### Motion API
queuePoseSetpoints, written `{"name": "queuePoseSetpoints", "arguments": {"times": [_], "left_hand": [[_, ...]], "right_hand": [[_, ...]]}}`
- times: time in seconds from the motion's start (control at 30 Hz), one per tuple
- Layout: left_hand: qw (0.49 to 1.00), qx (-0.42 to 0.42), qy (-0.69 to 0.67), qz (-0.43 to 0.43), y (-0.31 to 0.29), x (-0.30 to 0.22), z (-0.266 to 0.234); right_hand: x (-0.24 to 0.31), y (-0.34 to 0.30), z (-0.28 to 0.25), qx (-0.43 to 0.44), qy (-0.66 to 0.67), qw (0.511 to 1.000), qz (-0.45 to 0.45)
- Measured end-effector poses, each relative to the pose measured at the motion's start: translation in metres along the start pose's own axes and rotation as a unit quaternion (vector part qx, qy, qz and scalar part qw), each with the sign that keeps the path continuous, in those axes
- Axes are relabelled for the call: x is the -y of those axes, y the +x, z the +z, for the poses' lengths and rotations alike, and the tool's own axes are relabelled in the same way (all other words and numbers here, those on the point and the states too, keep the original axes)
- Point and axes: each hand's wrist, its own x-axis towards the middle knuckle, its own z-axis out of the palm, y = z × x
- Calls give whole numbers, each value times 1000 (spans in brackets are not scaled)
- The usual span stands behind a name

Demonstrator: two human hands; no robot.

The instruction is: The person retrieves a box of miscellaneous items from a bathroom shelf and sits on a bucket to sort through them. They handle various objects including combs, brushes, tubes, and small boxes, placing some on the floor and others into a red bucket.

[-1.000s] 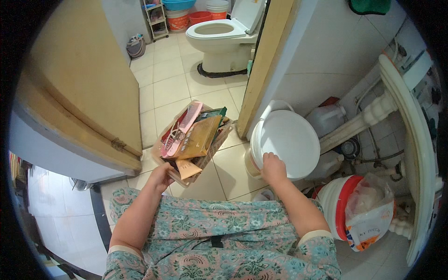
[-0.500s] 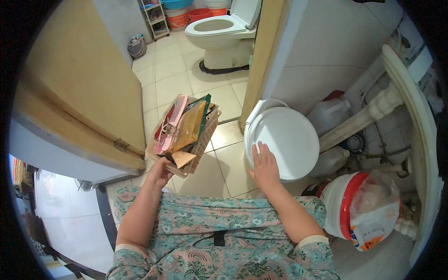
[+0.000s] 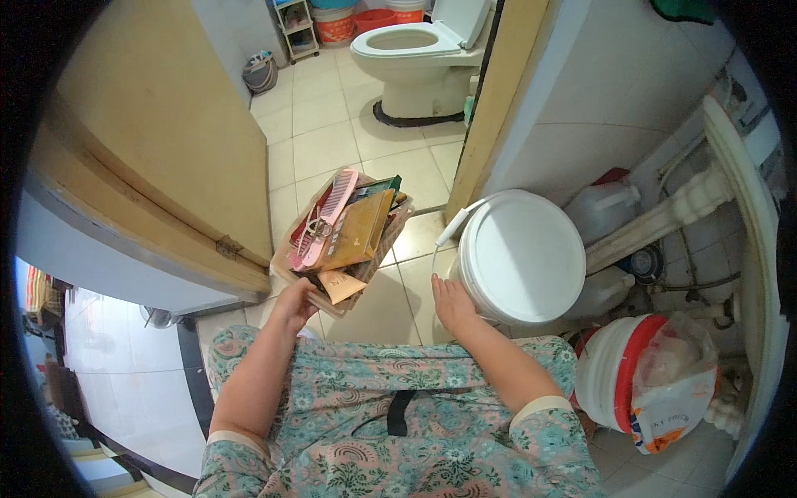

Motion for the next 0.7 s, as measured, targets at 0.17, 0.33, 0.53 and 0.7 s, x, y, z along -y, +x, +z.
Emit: {"name": "queuePoseSetpoints", "arguments": {"times": [0.17,0.33,0.53,0.7], "left_hand": [[999,-2,25,-45,18,2,-9],[998,5,-38,-52,23,10,-3],[981,-16,-164,-102,81,63,7],[947,-100,-267,-148,120,112,20]], "right_hand": [[-5,-23,-16,-165,63,984,1],[-7,-35,-88,-103,137,985,16],[-9,-35,-115,-137,136,980,56],[0,-16,-112,-134,130,978,88]]}}
